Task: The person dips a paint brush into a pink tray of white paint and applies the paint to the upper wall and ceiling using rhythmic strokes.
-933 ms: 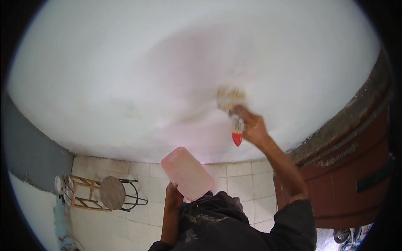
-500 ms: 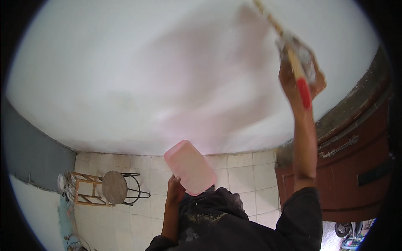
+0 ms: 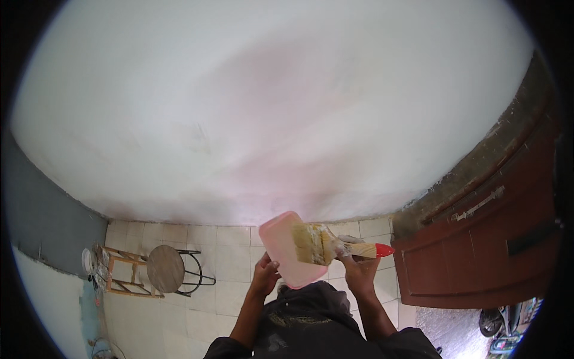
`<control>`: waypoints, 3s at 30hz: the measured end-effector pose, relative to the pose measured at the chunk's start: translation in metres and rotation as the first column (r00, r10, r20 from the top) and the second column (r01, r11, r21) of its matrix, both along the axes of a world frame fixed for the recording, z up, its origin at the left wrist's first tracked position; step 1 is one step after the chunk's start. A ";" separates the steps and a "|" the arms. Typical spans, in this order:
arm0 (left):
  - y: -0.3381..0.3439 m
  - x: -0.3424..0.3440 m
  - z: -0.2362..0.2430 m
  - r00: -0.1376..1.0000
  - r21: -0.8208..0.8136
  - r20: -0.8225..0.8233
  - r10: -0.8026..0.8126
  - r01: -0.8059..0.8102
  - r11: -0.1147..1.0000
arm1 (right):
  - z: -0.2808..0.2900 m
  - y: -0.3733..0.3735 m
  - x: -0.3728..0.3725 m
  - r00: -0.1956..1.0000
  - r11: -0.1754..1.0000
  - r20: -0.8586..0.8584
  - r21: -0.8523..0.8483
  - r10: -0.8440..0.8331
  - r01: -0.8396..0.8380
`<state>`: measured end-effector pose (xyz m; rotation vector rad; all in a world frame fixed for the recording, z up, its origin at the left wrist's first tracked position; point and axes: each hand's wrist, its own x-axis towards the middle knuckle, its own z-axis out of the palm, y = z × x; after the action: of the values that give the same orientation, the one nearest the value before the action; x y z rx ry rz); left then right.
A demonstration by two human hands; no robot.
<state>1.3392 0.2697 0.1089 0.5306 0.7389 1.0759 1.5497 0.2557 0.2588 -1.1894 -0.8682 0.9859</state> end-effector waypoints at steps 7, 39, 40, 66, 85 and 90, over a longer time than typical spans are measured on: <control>-0.026 0.013 0.015 0.991 -0.075 -0.048 -0.123 0.119 0.990 | -0.007 -0.032 0.021 0.981 0.992 0.171 -0.072 -0.092 0.106; -0.059 0.139 0.055 0.984 0.174 -0.165 0.066 -0.037 0.984 | -0.012 -0.009 0.077 0.814 0.958 0.522 -0.019 0.254 -0.286; -0.059 0.138 0.054 0.984 0.175 -0.168 0.066 -0.036 0.984 | -0.012 -0.009 0.073 0.816 0.958 0.520 -0.018 0.253 -0.286; -0.034 0.121 0.034 0.995 0.046 0.011 0.094 -0.095 0.994 | -0.074 0.016 0.156 0.548 0.876 -0.826 -0.163 0.131 -0.454; -0.001 0.068 0.059 0.996 -0.152 0.004 0.088 -0.087 0.985 | -0.068 0.073 0.128 0.787 0.952 -0.535 0.170 0.306 -0.254; 0.008 0.069 0.058 0.992 -0.114 0.010 0.128 -0.126 0.985 | 0.083 0.121 0.093 0.965 0.859 -0.024 0.450 -0.263 0.245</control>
<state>1.4080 0.2773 0.1670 0.3806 0.8219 1.1478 1.6422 0.3762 0.3420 -0.8933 -0.8839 0.5069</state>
